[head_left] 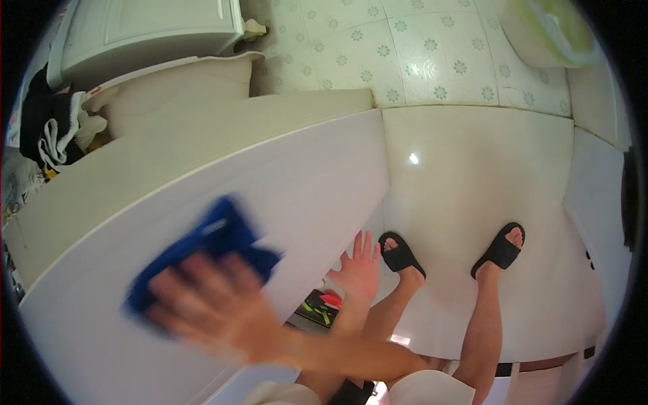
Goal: The person organizes cleaning supplies within a cabinet, wipes down the exterior and interior surfaces with a cloth, and rinses the cloth in a sink before continuing to wipe a storage unit.
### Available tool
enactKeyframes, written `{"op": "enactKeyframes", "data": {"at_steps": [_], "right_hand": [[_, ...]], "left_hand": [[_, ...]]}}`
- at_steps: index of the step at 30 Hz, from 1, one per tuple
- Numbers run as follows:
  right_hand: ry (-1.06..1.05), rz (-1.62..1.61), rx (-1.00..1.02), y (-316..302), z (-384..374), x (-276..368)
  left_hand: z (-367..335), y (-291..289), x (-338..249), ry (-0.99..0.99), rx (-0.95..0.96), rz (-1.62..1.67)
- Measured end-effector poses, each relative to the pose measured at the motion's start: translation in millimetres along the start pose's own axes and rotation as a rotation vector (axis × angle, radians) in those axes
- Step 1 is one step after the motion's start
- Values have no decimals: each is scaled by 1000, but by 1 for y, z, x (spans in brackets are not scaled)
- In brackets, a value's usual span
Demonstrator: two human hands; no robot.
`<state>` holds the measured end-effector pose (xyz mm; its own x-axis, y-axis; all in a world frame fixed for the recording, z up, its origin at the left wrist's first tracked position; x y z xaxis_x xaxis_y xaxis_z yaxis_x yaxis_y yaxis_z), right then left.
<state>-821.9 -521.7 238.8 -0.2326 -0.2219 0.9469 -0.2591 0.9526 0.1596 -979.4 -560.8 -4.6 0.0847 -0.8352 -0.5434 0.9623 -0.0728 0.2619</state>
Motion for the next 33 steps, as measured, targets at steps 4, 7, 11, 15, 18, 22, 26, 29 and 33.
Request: {"op": "enactKeyframes", "data": {"at_steps": [4, 7, 11, 15, 18, 22, 26, 29, 33], "right_hand": [[-233, -581, 23, 18, -42, 82], [-174, -464, 98, 13, -49, 40], [77, -111, 122, -6, -33, -88], [272, 13, -107, -15, 15, -242], [606, 63, -177, -64, 58, -359], [870, 7, -197, -62, 61, -365], [553, -32, -141, -23, 39, -248], [310, -109, -30, 11, -7, -110], [197, -67, 120, -9, -55, 5]], "left_hand": [[4, 19, 0, -21, -121, 50], [4, 20, -1, -14, -156, 69], [2, 10, 4, -5, -195, 64], [-3, -14, -6, -83, 475, 308], [6, 21, 15, -40, -161, 25], [11, 17, 11, -45, -124, 90], [15, -13, -1, -32, 6, 52], [31, -38, -26, 36, 54, -2], [100, 38, -24, -138, -103, 116]]}}
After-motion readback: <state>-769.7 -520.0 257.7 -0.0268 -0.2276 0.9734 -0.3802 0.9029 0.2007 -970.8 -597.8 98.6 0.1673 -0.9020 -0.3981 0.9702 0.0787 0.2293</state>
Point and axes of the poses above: each hand's wrist, its own z-axis away from the middle knuckle, its own y-axis out of the palm, x = y × z, the point moved 3 cm from there along -z, towards the middle knuckle, and after that the axes turned 5 degrees about -z, right-handed, at the moved point
